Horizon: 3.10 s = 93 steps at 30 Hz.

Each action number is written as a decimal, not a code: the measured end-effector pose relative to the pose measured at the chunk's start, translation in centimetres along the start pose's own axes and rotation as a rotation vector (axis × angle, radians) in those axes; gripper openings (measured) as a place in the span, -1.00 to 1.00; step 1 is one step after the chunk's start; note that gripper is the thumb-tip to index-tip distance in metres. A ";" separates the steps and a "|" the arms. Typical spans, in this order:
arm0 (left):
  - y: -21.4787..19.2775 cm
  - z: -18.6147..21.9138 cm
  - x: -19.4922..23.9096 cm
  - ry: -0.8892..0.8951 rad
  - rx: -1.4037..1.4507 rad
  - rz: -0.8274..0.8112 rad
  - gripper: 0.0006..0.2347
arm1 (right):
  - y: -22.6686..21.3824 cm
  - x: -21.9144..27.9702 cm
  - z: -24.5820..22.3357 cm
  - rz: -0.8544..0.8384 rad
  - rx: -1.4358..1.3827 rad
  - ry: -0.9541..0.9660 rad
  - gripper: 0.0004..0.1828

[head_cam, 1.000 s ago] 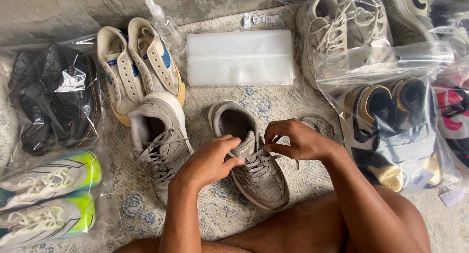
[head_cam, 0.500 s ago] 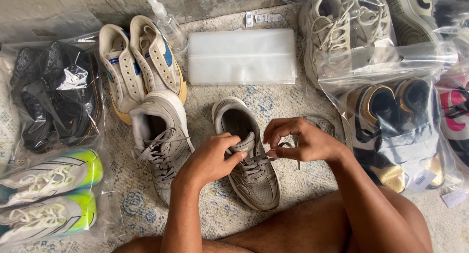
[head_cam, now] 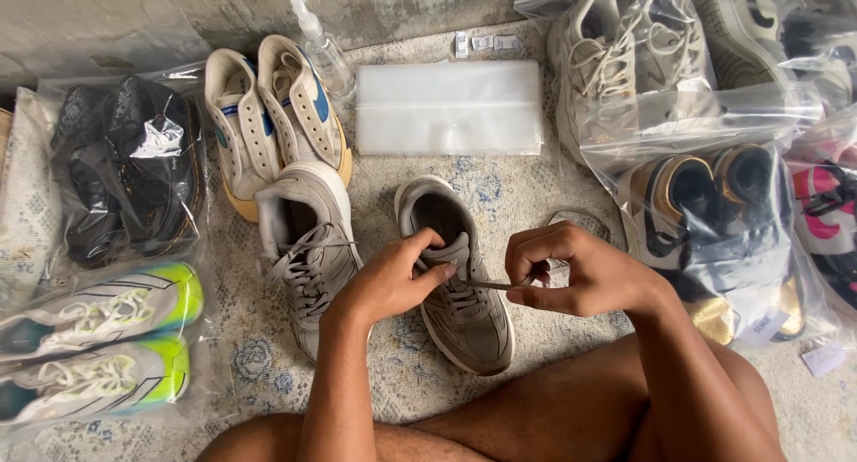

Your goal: The person sits on a rug surrounded by several pairs of shoes in plastic bags and laces a gray sneaker. They thread the laces through the eyelets, pull them tight, and tie a knot.

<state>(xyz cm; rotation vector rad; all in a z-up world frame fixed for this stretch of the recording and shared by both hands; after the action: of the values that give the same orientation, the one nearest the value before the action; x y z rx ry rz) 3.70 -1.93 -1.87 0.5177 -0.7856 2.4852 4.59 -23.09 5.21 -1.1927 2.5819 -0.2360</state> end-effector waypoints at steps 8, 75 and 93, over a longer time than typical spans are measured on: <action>0.0 3.6 3.8 0.260 0.067 0.320 -0.65 | 1.4 1.5 -5.8 0.064 0.195 -0.159 -0.80; 0.1 1.7 14.3 0.225 -0.128 0.181 -0.53 | 5.2 -1.7 -12.8 -0.254 0.503 0.007 -0.89; 0.3 3.6 13.6 0.195 0.306 0.182 -0.91 | 4.6 2.6 -10.6 0.251 0.692 0.107 -0.17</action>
<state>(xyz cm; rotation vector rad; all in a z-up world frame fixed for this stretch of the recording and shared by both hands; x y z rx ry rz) -6.80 0.12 7.26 0.3090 -0.3934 2.7922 -3.79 -21.80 13.52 -0.6111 2.3702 -1.0499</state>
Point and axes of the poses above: each hand's wrist, its own x-axis away from the middle knuckle, its own y-axis out of the palm, z = x × y, the point moved 5 cm from there along -x, towards the middle knuckle, and after that the axes turned 7 degrees about -y, right-handed, at the moved point
